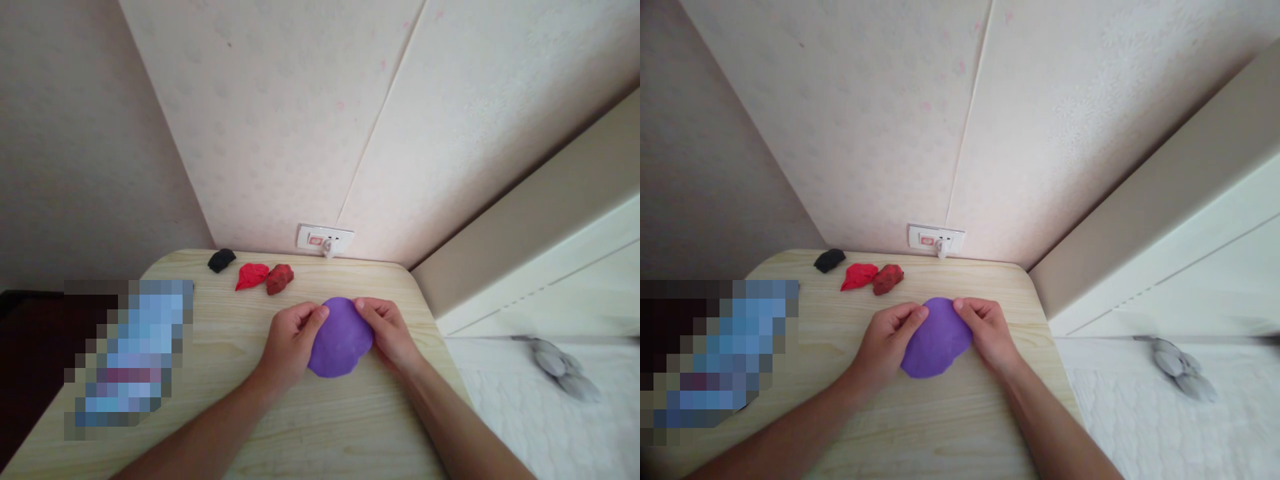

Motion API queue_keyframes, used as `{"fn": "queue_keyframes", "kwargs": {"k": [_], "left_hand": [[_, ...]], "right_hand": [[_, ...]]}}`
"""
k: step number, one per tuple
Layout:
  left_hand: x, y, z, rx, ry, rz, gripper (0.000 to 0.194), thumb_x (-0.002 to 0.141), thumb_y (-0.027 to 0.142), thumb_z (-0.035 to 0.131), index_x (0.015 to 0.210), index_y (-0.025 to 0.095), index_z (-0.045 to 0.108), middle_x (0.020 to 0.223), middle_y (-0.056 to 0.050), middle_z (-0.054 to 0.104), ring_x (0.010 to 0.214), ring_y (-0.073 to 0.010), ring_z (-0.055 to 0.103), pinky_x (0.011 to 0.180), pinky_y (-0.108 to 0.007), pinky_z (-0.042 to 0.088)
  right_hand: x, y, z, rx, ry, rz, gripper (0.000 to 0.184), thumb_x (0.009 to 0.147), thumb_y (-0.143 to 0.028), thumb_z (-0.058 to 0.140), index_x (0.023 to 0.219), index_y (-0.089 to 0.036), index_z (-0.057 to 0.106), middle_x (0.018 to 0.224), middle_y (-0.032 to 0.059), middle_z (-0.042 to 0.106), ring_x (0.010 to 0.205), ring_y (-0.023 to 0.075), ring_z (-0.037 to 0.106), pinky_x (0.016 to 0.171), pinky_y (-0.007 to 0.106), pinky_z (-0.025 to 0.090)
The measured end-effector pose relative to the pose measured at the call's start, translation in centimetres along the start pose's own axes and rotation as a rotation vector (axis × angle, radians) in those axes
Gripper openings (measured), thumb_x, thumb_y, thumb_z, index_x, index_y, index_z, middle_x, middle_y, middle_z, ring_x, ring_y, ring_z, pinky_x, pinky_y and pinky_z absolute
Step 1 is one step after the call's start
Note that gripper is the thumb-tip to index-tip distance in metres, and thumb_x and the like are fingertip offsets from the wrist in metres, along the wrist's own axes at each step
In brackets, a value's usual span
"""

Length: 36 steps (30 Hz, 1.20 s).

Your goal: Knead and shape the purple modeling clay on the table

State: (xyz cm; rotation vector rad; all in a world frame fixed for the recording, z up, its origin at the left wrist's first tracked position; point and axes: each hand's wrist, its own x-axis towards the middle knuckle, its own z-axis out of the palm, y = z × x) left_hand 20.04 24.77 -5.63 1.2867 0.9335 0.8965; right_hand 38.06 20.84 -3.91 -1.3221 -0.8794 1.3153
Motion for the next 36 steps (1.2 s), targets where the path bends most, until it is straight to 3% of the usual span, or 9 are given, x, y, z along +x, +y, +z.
{"fn": "queue_keyframes", "kwargs": {"k": [6, 17, 20, 25, 28, 33, 36], "left_hand": [[0.02, -0.05, 0.04, -0.020, 0.003, -0.010, 0.044, 0.088, 0.055, 0.061, 0.071, 0.014, 0.065, 0.063, 0.001, 0.050, 0.058, -0.0127, 0.043, 0.051, -0.023, 0.032], [-0.02, 0.09, -0.01, 0.000, -0.005, 0.005, 0.044, 0.088, 0.054, 0.061, 0.069, 0.015, 0.064, 0.061, 0.001, 0.049, 0.057, -0.0124, 0.042, 0.050, -0.023, 0.031], [-0.09, 0.15, 0.01, 0.006, 0.001, -0.003, 0.043, 0.088, 0.053, 0.062, 0.069, 0.015, 0.064, 0.061, 0.001, 0.050, 0.057, -0.0121, 0.041, 0.049, -0.023, 0.031], [-0.11, 0.22, 0.19, -0.007, -0.055, 0.010, 0.038, 0.088, 0.049, 0.064, 0.072, 0.014, 0.067, 0.064, 0.000, 0.056, 0.059, -0.0124, 0.048, 0.051, -0.022, 0.035], [-0.01, 0.02, 0.29, -0.078, -0.115, -0.007, 0.030, 0.086, 0.045, 0.069, 0.086, 0.014, 0.072, 0.077, -0.004, 0.068, 0.069, -0.0156, 0.059, 0.060, -0.023, 0.045], [0.11, -0.42, 0.21, -0.061, -0.070, 0.001, 0.029, 0.086, 0.043, 0.070, 0.088, 0.014, 0.073, 0.078, -0.004, 0.071, 0.069, -0.0150, 0.061, 0.061, -0.023, 0.046], [0.24, -0.30, 0.15, -0.079, -0.047, 0.022, 0.027, 0.086, 0.041, 0.070, 0.090, 0.014, 0.073, 0.082, -0.005, 0.073, 0.074, -0.0160, 0.063, 0.066, -0.024, 0.048]], "right_hand": [[0.08, -0.10, -0.07, -0.034, 0.026, -0.049, 0.044, 0.077, -0.052, 0.080, 0.058, -0.014, 0.070, 0.052, 0.0000, 0.059, 0.046, 0.0090, 0.041, 0.046, 0.024, 0.030], [0.22, -0.16, -0.07, -0.039, 0.076, -0.074, 0.041, 0.076, -0.053, 0.081, 0.063, -0.015, 0.073, 0.054, -0.0002, 0.060, 0.046, 0.0093, 0.042, 0.046, 0.024, 0.030], [0.21, 0.00, 0.03, 0.016, 0.035, -0.064, 0.038, 0.077, -0.053, 0.080, 0.070, -0.016, 0.076, 0.059, 0.0002, 0.064, 0.050, 0.0102, 0.047, 0.049, 0.023, 0.034], [0.30, 0.23, 0.02, -0.009, 0.024, -0.065, 0.034, 0.074, -0.049, 0.083, 0.072, -0.016, 0.079, 0.062, 0.0012, 0.069, 0.050, 0.0101, 0.049, 0.048, 0.023, 0.036], [0.40, 0.22, -0.01, -0.009, 0.040, -0.078, 0.033, 0.075, -0.049, 0.083, 0.072, -0.015, 0.079, 0.061, 0.0008, 0.069, 0.048, 0.0091, 0.048, 0.047, 0.022, 0.035], [0.44, 0.07, -0.01, -0.023, -0.106, -0.057, 0.037, 0.075, -0.049, 0.084, 0.092, -0.016, 0.081, 0.076, 0.0024, 0.074, 0.061, 0.0123, 0.060, 0.060, 0.023, 0.046], [0.25, 0.12, -0.05, -0.078, -0.165, -0.020, 0.034, 0.072, -0.044, 0.086, 0.087, -0.014, 0.081, 0.074, 0.0020, 0.074, 0.060, 0.0132, 0.060, 0.062, 0.025, 0.047]]}}
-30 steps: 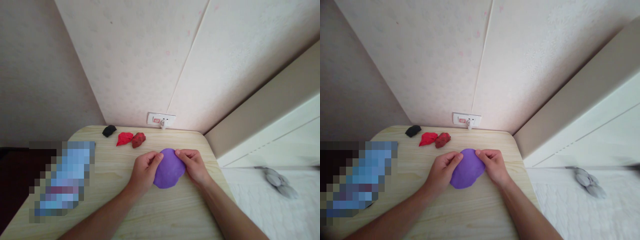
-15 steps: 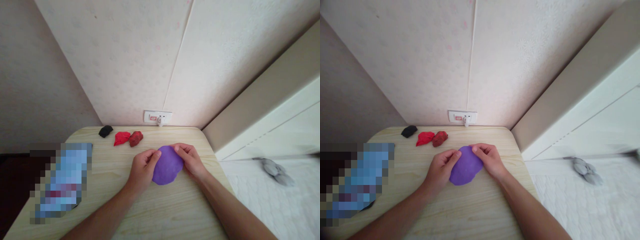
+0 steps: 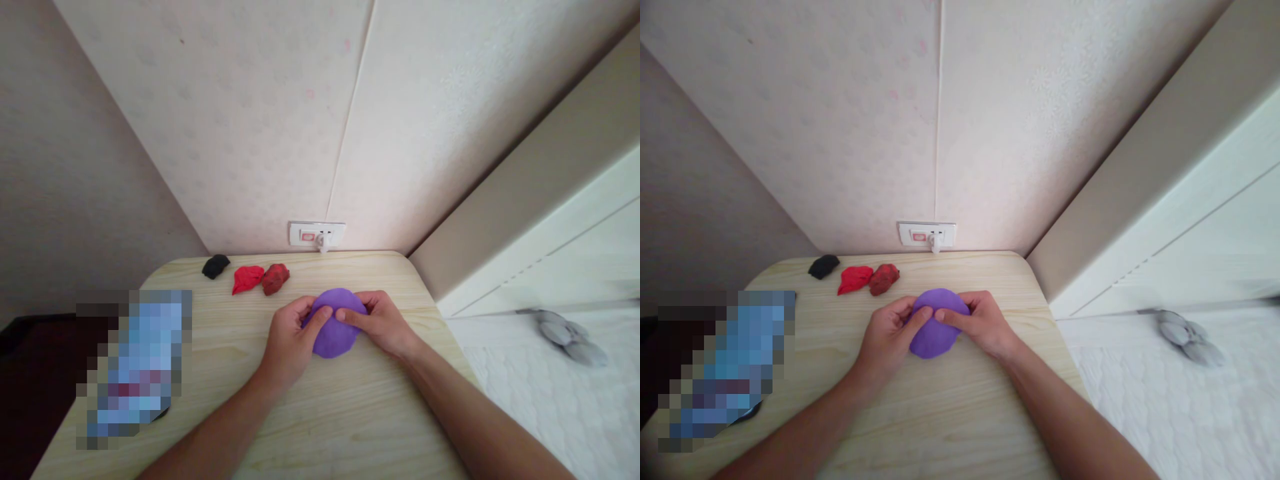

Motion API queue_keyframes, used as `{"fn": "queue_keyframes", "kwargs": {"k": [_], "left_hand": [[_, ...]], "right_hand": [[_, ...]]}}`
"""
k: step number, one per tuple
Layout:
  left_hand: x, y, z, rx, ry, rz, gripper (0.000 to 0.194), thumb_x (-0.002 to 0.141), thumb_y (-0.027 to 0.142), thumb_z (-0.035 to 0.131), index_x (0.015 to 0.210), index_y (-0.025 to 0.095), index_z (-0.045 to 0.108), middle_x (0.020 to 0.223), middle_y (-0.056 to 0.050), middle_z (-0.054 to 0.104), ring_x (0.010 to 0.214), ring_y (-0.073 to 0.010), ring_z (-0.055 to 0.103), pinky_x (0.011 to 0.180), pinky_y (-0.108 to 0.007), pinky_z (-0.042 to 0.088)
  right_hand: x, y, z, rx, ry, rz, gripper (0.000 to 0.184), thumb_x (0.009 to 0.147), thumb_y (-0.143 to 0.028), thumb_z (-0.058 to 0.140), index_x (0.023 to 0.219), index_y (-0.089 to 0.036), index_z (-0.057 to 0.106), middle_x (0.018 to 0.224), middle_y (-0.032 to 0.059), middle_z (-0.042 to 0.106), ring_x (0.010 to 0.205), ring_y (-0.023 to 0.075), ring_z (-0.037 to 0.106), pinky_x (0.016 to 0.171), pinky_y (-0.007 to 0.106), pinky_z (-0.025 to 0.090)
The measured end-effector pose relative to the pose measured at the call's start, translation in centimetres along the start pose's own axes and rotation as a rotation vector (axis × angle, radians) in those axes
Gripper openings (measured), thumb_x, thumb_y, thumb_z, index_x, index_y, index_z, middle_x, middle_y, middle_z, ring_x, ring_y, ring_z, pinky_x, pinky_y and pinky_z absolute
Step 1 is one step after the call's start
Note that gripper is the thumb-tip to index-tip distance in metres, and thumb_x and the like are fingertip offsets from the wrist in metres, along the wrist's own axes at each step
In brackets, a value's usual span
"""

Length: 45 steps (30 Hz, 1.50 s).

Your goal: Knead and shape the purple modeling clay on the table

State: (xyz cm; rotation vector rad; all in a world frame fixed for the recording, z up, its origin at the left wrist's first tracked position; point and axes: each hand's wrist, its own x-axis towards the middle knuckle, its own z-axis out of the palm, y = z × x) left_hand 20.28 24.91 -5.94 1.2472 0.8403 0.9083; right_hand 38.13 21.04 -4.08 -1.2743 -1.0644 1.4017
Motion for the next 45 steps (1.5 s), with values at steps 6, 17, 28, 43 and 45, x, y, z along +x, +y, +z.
{"fn": "queue_keyframes", "kwargs": {"k": [6, 17, 28, 43, 45], "left_hand": [[0.3, 0.0, -0.1, -0.057, -0.064, -0.066, 0.029, 0.082, 0.042, 0.074, 0.085, 0.013, 0.073, 0.077, -0.005, 0.072, 0.070, -0.0163, 0.064, 0.063, -0.024, 0.048], [0.1, 0.2, 0.1, -0.096, 0.016, -0.072, 0.028, 0.079, 0.041, 0.076, 0.083, 0.013, 0.075, 0.073, -0.004, 0.072, 0.063, -0.0147, 0.062, 0.057, -0.022, 0.047], [-0.1, 0.4, 0.2, -0.050, -0.026, -0.024, 0.027, 0.082, 0.040, 0.075, 0.089, 0.015, 0.073, 0.077, -0.002, 0.069, 0.066, -0.0128, 0.060, 0.057, -0.020, 0.045], [0.1, 0.1, -0.1, 0.044, 0.022, 0.061, 0.022, 0.087, 0.037, 0.070, 0.085, 0.015, 0.074, 0.077, -0.002, 0.072, 0.070, -0.0140, 0.062, 0.063, -0.022, 0.046], [0.0, 0.2, -0.1, 0.040, 0.023, 0.063, 0.021, 0.087, 0.036, 0.070, 0.084, 0.016, 0.072, 0.075, -0.001, 0.070, 0.069, -0.0137, 0.061, 0.062, -0.022, 0.045]], "right_hand": [[-0.1, 0.0, 0.2, -0.004, 0.032, -0.033, 0.034, 0.072, -0.044, 0.086, 0.086, -0.014, 0.079, 0.071, 0.0006, 0.071, 0.058, 0.0120, 0.056, 0.058, 0.024, 0.045], [0.1, 0.1, 0.2, 0.000, 0.128, -0.088, 0.032, 0.074, -0.047, 0.084, 0.077, -0.015, 0.079, 0.066, 0.0007, 0.069, 0.054, 0.0104, 0.051, 0.053, 0.023, 0.041], [0.0, -0.3, 0.2, 0.004, 0.078, -0.092, 0.029, 0.076, -0.044, 0.084, 0.078, -0.015, 0.079, 0.064, 0.0003, 0.068, 0.054, 0.0090, 0.051, 0.052, 0.022, 0.039], [-0.1, -0.2, 1.1, 0.032, 0.134, -0.114, 0.028, 0.071, -0.041, 0.088, 0.083, -0.018, 0.080, 0.069, 0.0014, 0.073, 0.056, 0.0102, 0.057, 0.054, 0.022, 0.043], [-0.1, -0.3, 1.1, 0.023, 0.129, -0.101, 0.027, 0.070, -0.041, 0.088, 0.079, -0.017, 0.080, 0.068, 0.0021, 0.073, 0.055, 0.0101, 0.057, 0.053, 0.022, 0.043]]}}
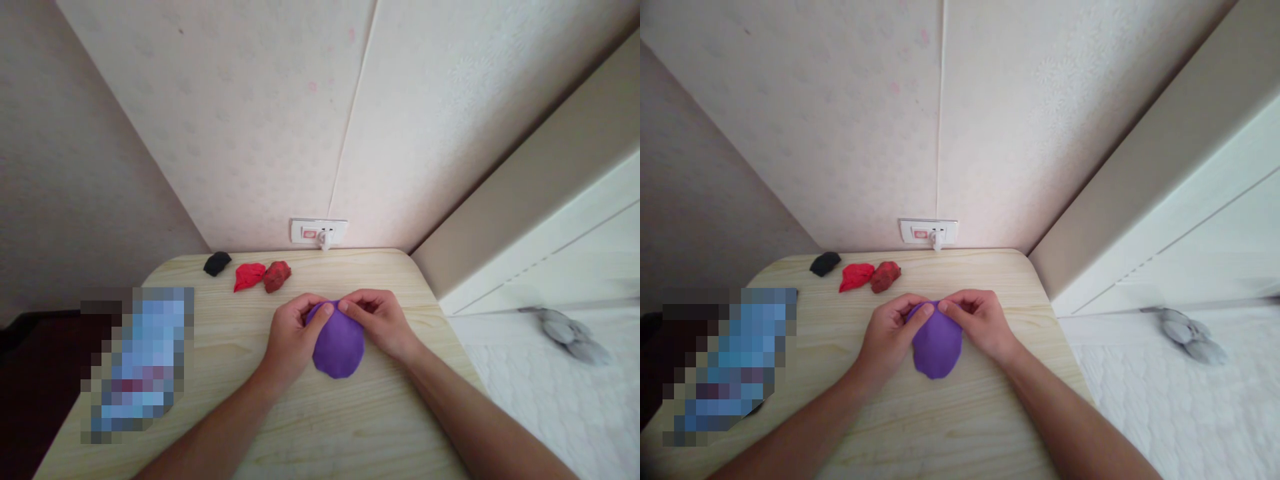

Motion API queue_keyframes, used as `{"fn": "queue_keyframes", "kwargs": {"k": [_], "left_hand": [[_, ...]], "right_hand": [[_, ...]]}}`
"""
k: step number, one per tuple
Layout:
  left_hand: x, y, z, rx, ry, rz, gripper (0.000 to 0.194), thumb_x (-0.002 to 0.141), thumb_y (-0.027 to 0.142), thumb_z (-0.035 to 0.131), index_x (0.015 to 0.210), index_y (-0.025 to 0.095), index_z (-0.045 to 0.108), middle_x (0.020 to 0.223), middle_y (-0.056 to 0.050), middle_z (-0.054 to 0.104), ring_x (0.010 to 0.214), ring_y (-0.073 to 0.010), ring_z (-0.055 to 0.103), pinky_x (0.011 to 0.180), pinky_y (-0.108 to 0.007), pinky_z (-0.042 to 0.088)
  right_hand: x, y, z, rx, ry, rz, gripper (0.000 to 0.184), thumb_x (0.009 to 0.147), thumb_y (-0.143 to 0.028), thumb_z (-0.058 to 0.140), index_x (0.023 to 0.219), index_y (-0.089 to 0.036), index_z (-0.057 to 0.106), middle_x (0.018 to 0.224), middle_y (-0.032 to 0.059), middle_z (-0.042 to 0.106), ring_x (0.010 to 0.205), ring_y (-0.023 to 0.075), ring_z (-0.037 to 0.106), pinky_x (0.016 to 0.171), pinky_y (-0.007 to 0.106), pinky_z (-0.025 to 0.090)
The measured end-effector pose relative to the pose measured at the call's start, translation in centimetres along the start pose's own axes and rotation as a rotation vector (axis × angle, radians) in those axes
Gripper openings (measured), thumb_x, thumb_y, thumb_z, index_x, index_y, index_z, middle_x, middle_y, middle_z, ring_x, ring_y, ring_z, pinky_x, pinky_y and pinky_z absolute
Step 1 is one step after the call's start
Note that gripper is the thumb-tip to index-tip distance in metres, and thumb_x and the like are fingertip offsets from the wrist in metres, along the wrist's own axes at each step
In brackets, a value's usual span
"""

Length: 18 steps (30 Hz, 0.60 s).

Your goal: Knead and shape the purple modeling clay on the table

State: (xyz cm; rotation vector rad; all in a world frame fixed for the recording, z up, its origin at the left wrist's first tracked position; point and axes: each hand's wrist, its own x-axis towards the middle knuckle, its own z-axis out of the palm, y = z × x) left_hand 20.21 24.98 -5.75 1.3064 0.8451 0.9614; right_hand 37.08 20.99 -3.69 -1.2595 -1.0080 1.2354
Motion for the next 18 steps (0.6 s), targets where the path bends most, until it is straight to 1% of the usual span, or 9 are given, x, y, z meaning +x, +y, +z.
{"fn": "queue_keyframes", "kwargs": {"k": [2, 4, 6, 9, 13, 15, 18], "left_hand": [[-0.02, 0.16, 0.05, -0.001, -0.013, -0.011, 0.020, 0.086, 0.035, 0.071, 0.086, 0.016, 0.072, 0.078, -0.002, 0.071, 0.072, -0.0144, 0.062, 0.064, -0.022, 0.046], [-0.02, 0.28, 0.06, 0.019, -0.024, -0.019, 0.020, 0.086, 0.035, 0.071, 0.090, 0.016, 0.074, 0.083, -0.003, 0.074, 0.076, -0.0159, 0.064, 0.068, -0.024, 0.048], [-0.01, 0.32, 0.00, 0.061, -0.026, -0.011, 0.023, 0.086, 0.037, 0.070, 0.089, 0.015, 0.075, 0.083, -0.004, 0.075, 0.076, -0.0171, 0.065, 0.069, -0.025, 0.048], [0.00, 0.29, -0.14, 0.094, 0.012, 0.003, 0.025, 0.087, 0.039, 0.069, 0.085, 0.015, 0.076, 0.078, -0.004, 0.073, 0.072, -0.0172, 0.063, 0.066, -0.025, 0.047], [0.02, 0.39, -0.07, 0.046, 0.067, -0.021, 0.024, 0.086, 0.039, 0.070, 0.084, 0.015, 0.075, 0.077, -0.003, 0.073, 0.072, -0.0172, 0.063, 0.065, -0.025, 0.047], [0.04, 0.53, 0.03, 0.020, 0.057, -0.036, 0.023, 0.084, 0.039, 0.072, 0.085, 0.016, 0.075, 0.079, -0.004, 0.074, 0.074, -0.0178, 0.065, 0.066, -0.025, 0.048], [0.06, 0.71, 0.06, 0.054, 0.023, -0.025, 0.023, 0.084, 0.038, 0.072, 0.088, 0.016, 0.077, 0.085, -0.006, 0.077, 0.080, -0.0200, 0.069, 0.073, -0.027, 0.050]], "right_hand": [[-0.11, -0.12, -0.02, -0.016, -0.004, -0.001, 0.027, 0.070, -0.041, 0.088, 0.074, -0.016, 0.080, 0.066, 0.0025, 0.073, 0.054, 0.0100, 0.055, 0.053, 0.023, 0.042], [-0.23, -0.18, 0.03, -0.014, -0.005, -0.001, 0.026, 0.070, -0.041, 0.088, 0.074, -0.016, 0.081, 0.065, 0.0025, 0.073, 0.054, 0.0101, 0.055, 0.053, 0.023, 0.042], [-0.26, -0.12, 0.12, -0.002, 0.001, 0.005, 0.027, 0.070, -0.041, 0.088, 0.075, -0.016, 0.081, 0.065, 0.0020, 0.073, 0.054, 0.0099, 0.056, 0.053, 0.022, 0.042], [-0.13, 0.12, 0.18, 0.029, 0.011, 0.025, 0.028, 0.068, -0.041, 0.090, 0.080, -0.017, 0.081, 0.069, 0.0015, 0.074, 0.057, 0.0103, 0.058, 0.055, 0.022, 0.044], [-0.08, 0.32, 0.07, 0.013, 0.010, 0.034, 0.029, 0.067, -0.042, 0.090, 0.073, -0.016, 0.079, 0.065, 0.0018, 0.073, 0.054, 0.0105, 0.056, 0.053, 0.023, 0.042], [-0.16, 0.31, 0.04, -0.004, 0.006, 0.031, 0.029, 0.066, -0.042, 0.090, 0.072, -0.016, 0.080, 0.065, 0.0026, 0.073, 0.054, 0.0112, 0.055, 0.053, 0.024, 0.042], [-0.18, 0.32, 0.06, -0.001, -0.005, 0.038, 0.029, 0.065, -0.041, 0.091, 0.071, -0.016, 0.080, 0.065, 0.0026, 0.073, 0.054, 0.0113, 0.055, 0.052, 0.024, 0.042]]}}
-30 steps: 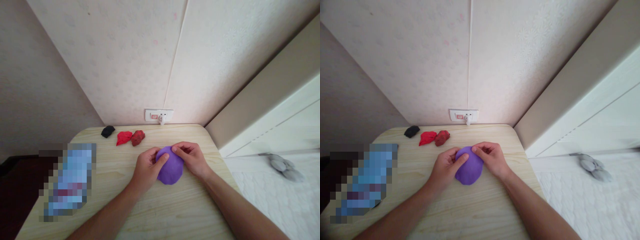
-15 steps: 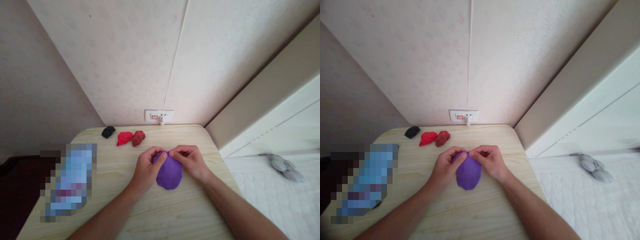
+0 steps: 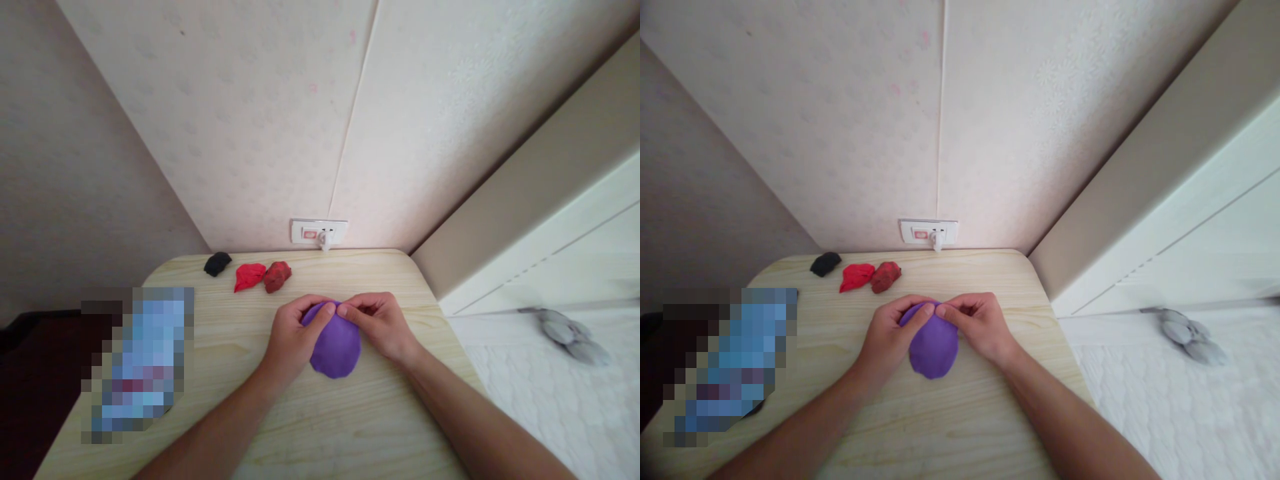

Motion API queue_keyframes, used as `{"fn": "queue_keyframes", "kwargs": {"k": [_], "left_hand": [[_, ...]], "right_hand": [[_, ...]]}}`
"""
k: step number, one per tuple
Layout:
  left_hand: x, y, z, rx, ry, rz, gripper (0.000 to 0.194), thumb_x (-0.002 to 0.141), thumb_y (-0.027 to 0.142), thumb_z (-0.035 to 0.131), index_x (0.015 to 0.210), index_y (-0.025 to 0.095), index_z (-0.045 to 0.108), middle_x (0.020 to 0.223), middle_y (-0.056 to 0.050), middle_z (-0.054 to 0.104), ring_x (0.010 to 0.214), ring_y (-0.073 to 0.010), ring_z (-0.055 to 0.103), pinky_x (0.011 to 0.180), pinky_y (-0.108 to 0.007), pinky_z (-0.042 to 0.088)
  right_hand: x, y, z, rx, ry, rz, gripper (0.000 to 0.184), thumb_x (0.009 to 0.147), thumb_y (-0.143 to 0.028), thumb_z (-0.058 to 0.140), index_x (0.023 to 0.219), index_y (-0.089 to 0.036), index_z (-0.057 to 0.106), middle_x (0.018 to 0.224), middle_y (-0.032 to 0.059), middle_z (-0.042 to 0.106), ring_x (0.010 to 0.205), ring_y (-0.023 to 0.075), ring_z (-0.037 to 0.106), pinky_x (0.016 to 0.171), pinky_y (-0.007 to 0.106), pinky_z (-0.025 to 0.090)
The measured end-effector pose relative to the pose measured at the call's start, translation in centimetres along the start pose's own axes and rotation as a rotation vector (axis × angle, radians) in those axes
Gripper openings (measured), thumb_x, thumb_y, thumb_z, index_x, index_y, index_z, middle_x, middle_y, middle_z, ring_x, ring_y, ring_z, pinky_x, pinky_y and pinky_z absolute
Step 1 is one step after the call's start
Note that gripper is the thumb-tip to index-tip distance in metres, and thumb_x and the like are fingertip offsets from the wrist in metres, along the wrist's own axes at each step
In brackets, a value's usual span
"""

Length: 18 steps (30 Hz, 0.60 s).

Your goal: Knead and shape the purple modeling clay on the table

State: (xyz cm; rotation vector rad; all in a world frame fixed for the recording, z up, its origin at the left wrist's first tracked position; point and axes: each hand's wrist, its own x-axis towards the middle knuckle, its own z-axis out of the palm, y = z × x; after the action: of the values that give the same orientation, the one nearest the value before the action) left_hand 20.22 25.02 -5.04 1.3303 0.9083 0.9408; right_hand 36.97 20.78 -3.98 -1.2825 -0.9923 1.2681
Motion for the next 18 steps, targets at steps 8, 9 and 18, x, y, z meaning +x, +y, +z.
{"fn": "queue_keyframes", "kwargs": {"k": [8, 9, 18], "left_hand": [[0.02, 0.09, -0.25, 0.057, 0.051, -0.006, 0.028, 0.086, 0.041, 0.069, 0.082, 0.015, 0.075, 0.074, -0.003, 0.072, 0.070, -0.0167, 0.062, 0.063, -0.025, 0.046], [0.03, 0.12, -0.23, 0.049, 0.036, -0.004, 0.027, 0.086, 0.041, 0.069, 0.082, 0.015, 0.075, 0.074, -0.003, 0.072, 0.070, -0.0166, 0.062, 0.064, -0.024, 0.046], [-0.25, 0.08, -0.08, 0.069, 0.012, 0.014, 0.026, 0.085, 0.041, 0.070, 0.083, 0.015, 0.075, 0.076, -0.003, 0.072, 0.072, -0.0178, 0.063, 0.066, -0.025, 0.047]], "right_hand": [[0.11, 0.12, -0.30, -0.020, 0.026, -0.024, 0.027, 0.069, -0.041, 0.089, 0.072, -0.016, 0.081, 0.065, 0.0025, 0.073, 0.055, 0.0112, 0.056, 0.054, 0.024, 0.043], [0.08, 0.10, -0.31, -0.023, 0.026, -0.025, 0.027, 0.069, -0.041, 0.089, 0.072, -0.016, 0.081, 0.065, 0.0026, 0.073, 0.055, 0.0114, 0.056, 0.054, 0.024, 0.043], [0.29, 0.19, -0.22, 0.030, -0.037, -0.022, 0.026, 0.072, -0.041, 0.087, 0.081, -0.018, 0.081, 0.071, 0.0022, 0.074, 0.060, 0.0120, 0.059, 0.059, 0.025, 0.046]]}}
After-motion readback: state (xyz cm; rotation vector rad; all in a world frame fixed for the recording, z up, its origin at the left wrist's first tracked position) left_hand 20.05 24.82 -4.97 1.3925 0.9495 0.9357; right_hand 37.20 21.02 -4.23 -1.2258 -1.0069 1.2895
